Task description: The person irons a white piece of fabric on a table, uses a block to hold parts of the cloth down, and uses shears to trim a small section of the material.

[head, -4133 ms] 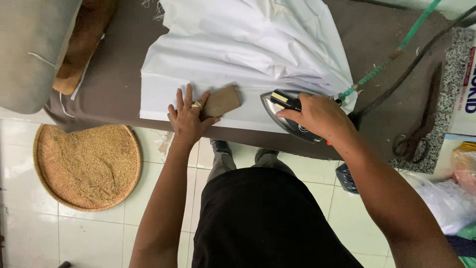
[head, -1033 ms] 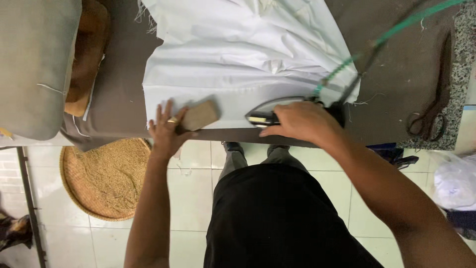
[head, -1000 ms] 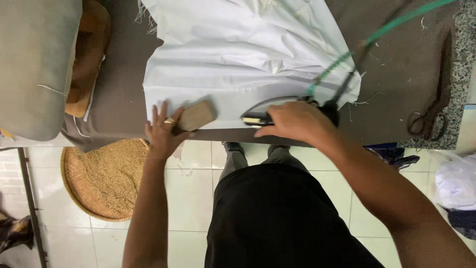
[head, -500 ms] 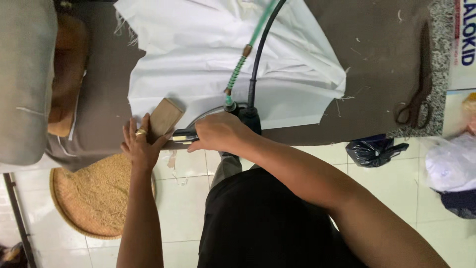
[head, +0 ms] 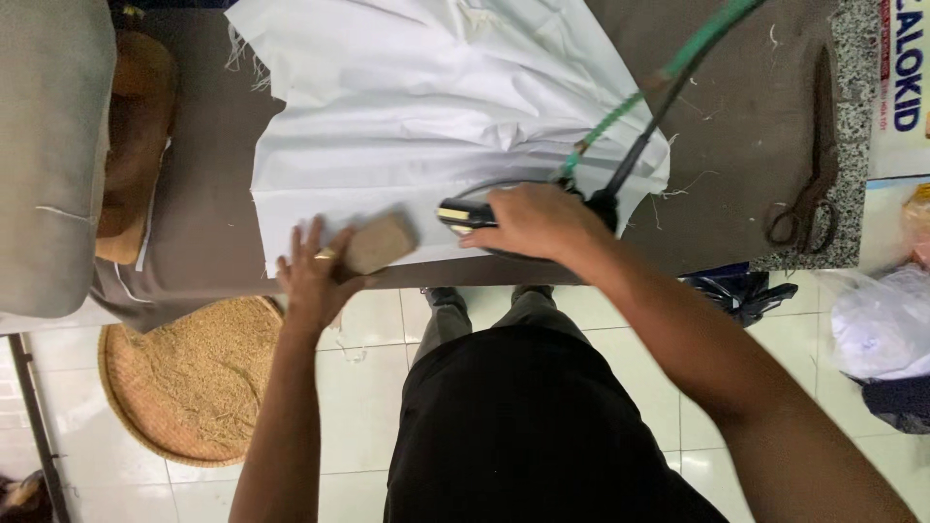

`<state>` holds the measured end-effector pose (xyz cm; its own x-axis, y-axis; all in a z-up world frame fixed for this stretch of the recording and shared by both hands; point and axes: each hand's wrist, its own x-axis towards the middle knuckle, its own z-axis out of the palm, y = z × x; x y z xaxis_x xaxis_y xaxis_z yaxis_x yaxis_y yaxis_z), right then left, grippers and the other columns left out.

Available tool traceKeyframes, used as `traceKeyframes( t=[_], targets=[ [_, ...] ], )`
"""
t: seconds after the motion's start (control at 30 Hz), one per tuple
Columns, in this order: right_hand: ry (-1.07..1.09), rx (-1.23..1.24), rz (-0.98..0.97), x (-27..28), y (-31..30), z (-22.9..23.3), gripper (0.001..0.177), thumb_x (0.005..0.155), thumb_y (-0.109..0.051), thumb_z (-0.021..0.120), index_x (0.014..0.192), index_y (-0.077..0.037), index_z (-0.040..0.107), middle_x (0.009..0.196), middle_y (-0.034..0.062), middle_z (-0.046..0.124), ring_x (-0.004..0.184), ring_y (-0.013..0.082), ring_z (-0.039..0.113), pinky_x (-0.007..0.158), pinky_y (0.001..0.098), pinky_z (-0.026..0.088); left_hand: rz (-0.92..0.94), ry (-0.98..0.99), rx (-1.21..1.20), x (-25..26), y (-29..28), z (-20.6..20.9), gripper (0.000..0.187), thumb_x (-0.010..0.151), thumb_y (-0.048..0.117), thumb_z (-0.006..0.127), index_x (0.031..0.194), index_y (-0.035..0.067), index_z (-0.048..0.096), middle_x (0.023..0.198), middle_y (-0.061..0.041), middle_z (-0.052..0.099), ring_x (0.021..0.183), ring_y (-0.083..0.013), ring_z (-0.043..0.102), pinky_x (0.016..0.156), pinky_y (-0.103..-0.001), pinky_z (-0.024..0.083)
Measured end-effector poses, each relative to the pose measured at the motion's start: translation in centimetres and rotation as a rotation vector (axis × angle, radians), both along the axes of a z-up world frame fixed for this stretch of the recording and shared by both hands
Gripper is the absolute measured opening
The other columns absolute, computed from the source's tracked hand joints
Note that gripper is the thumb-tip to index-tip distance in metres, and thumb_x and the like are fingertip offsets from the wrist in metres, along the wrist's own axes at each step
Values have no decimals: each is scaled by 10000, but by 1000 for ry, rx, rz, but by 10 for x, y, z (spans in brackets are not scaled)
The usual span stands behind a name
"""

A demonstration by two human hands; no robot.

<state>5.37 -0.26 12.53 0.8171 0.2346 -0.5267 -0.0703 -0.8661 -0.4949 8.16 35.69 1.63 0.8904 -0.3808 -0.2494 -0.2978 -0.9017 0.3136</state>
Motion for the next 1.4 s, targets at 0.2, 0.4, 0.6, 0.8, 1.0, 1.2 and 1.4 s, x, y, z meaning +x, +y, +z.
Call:
traceKeyframes(
  t=[0.2,0.4,0.6,0.8,1.0,1.2,1.4],
  targets=[
    [12,-107,31,-11,-47,9,740,972,-660,568,1049,68,677,663,183,664,520,304,654,489,401,485,-218,23,79,-7,-53,-4,970,658,522,885,1508,576,418,1706,-48,276,1557,-412,238,1124,-677,292],
    [2,-78,-122,-43,-83,-5,736,1027,-631,555,1150,88,654,607,166,616,398,237,515,423,399,389,-314,14,21,-18,-103,-10,955,670,512,889,1504,558,426,1716,-48,218,1555,-399,223,1129,-653,260],
    [-90,-113,-353,-81,-110,-4,655,1043,-629,581,796,-23,556,456,104,455,317,138,332,352,300,303,-356,110,70,-29,-155,-12,916,774,512,835,1549,562,350,1747,-43,124,1590,-377,125,1155,-621,185],
    [0,-109,-517,-125,-144,-22,756,1064,-626,542,1160,121,609,588,237,589,394,269,548,404,396,373,-370,131,-35,-48,-202,-8,882,766,466,846,1539,486,421,1730,-101,172,1576,-427,147,1152,-663,183],
    [102,-104,-689,-153,-157,-2,927,1031,-671,542,1373,190,504,729,247,685,550,266,659,465,390,505,-379,206,-30,-64,-253,-5,872,793,472,836,1558,464,417,1738,-118,143,1591,-425,77,1160,-663,137],
    [192,40,-931,-164,-169,14,967,1031,-596,597,1460,245,389,764,296,673,606,321,660,511,446,552,-373,230,-83,-76,-291,-9,907,801,464,850,1575,472,376,1745,-112,103,1595,-428,51,1187,-694,127],
    [81,161,-1126,-173,-199,12,975,1053,-472,704,1463,301,272,782,286,636,627,315,650,467,431,552,-373,249,-80,-84,-317,-2,864,818,441,843,1565,449,407,1744,-114,102,1596,-423,59,1203,-689,133]
  ],
)
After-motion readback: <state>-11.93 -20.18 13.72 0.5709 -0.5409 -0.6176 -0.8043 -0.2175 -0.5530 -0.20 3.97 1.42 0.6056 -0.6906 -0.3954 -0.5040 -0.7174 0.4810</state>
